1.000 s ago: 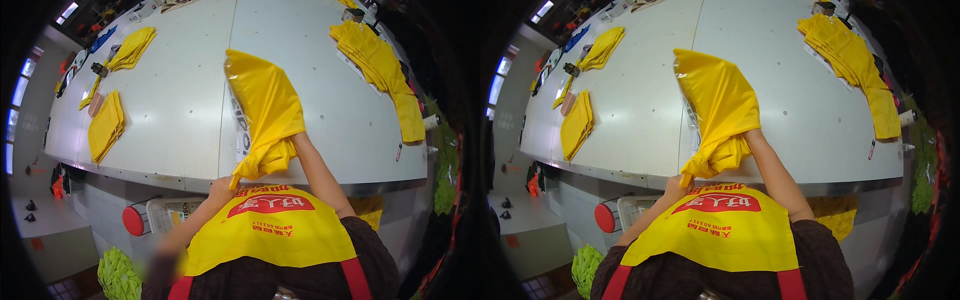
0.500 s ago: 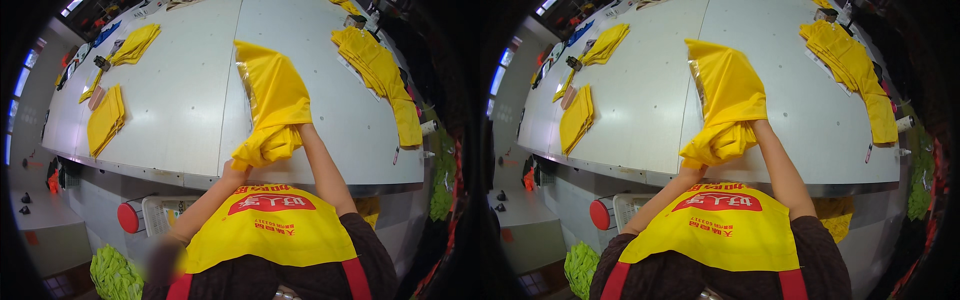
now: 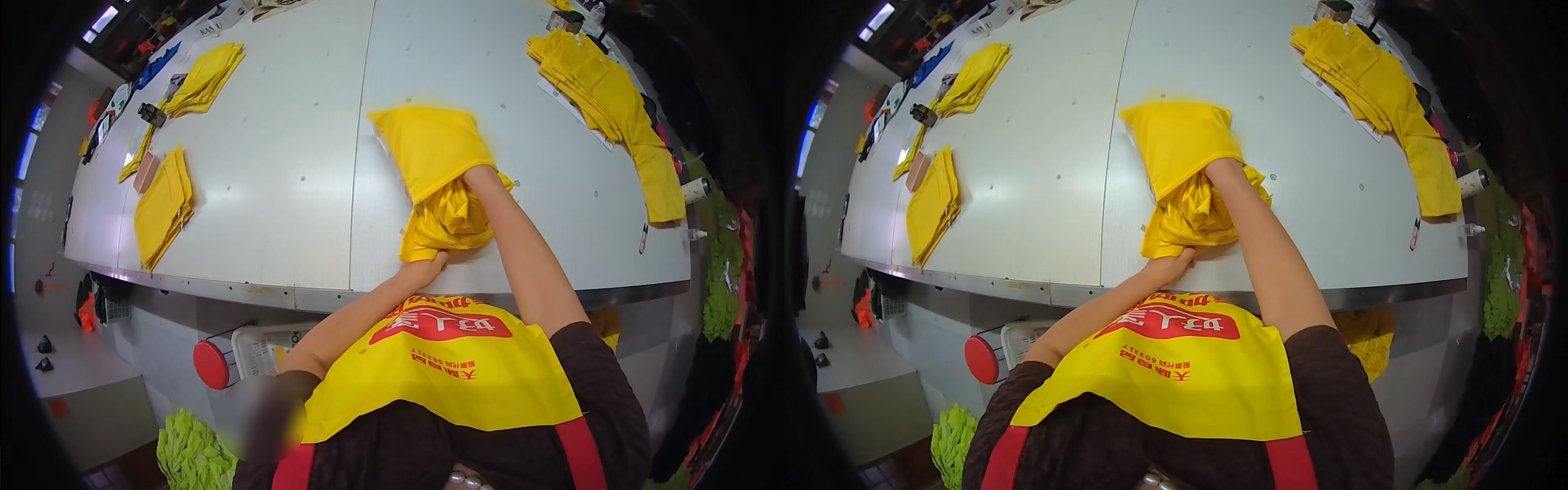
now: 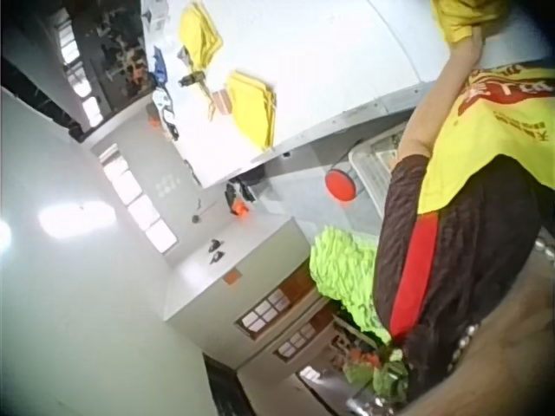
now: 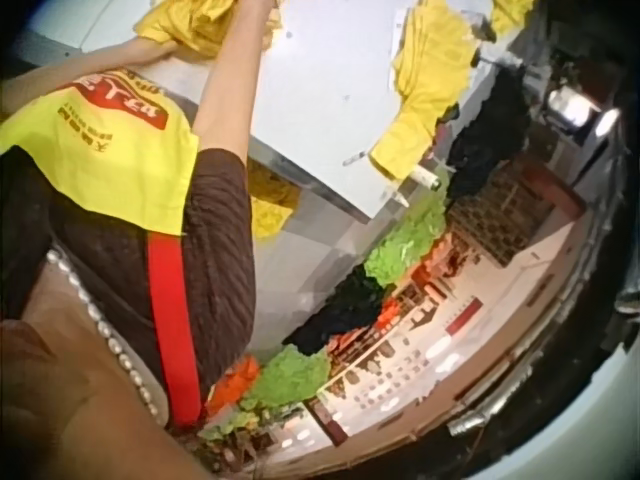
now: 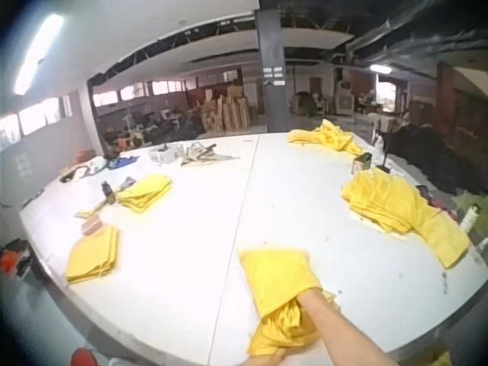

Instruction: The person folds a yellow raincoat on a white table, aligns the edges, and places it into a white plastic basket. The person then unfolds another yellow raincoat, uses scissors to cut a tag, and continues folding it.

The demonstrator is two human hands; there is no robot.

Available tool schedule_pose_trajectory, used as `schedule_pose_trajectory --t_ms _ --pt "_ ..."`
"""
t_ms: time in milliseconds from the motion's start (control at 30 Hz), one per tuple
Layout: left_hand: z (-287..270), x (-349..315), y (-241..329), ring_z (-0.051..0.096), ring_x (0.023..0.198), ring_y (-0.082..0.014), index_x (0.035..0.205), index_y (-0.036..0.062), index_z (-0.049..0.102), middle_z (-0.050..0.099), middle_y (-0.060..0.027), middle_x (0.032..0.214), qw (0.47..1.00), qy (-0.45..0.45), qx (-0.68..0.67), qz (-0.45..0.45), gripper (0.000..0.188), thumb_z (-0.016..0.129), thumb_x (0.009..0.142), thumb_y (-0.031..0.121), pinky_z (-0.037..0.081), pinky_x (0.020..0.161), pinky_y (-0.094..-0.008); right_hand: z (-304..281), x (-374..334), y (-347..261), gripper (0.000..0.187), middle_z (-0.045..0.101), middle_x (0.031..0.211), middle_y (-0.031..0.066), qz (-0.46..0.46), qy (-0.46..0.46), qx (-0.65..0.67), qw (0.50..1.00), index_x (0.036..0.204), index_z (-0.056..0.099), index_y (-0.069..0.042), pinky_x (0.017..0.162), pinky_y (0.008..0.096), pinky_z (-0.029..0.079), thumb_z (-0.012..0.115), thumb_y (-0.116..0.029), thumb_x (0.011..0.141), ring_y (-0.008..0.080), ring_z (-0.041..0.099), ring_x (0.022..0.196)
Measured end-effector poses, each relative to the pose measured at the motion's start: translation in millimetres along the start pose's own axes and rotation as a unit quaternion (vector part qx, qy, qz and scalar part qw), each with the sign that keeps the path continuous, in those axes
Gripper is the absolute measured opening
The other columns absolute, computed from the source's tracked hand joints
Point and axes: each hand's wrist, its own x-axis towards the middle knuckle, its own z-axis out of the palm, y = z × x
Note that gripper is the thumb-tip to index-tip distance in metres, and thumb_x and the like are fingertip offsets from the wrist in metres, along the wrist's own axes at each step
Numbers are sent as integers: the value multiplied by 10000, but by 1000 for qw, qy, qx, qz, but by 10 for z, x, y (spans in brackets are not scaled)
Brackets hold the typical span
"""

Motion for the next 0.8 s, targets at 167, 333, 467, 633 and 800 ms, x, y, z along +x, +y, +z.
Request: schedule_pose_trajectory --t_ms 167,333,467,633,800 --pt "-28 12 90 538 518 -109 1071 73 552 602 -56 792 961 -102 -147 -212 270 516 853 228 482 497 -285 23 -647 -187 462 497 1244 203 -130 -140 -545 816 1144 550 28 995 413 334 572 -321 843 317 435 1181" --pt "-202 69 118 554 535 -142 950 28 578 585 -60 716 945 -20 -198 -259 276 509 865 281 467 506 -281 -140 -1386 56 540 477 1259 243 -351 -32 -697 624 1073 579 63 1086 445 186 635 -374 760 362 337 1264" --pt "-183 92 86 533 547 -116 900 37 588 564 -40 663 939 -46 -238 -243 216 535 858 243 454 526 -266 -160 -1226 249 618 505 1215 223 -373 -114 -763 516 1115 557 63 1075 441 198 670 -381 700 351 365 1242" --pt "-292 110 110 462 511 -95 826 56 589 534 -3 644 948 -66 -184 -252 201 545 880 245 404 493 -233 -24 -950 109 601 539 1118 174 -293 -200 -789 502 1111 556 31 893 410 337 661 -369 675 290 465 1087" --pt "-244 92 189 435 501 -61 789 97 595 499 21 593 867 -111 -319 -366 280 522 919 334 380 475 -225 197 -560 614 605 530 1102 121 -348 -122 -716 593 1150 517 -11 720 386 376 655 -347 665 252 489 986"
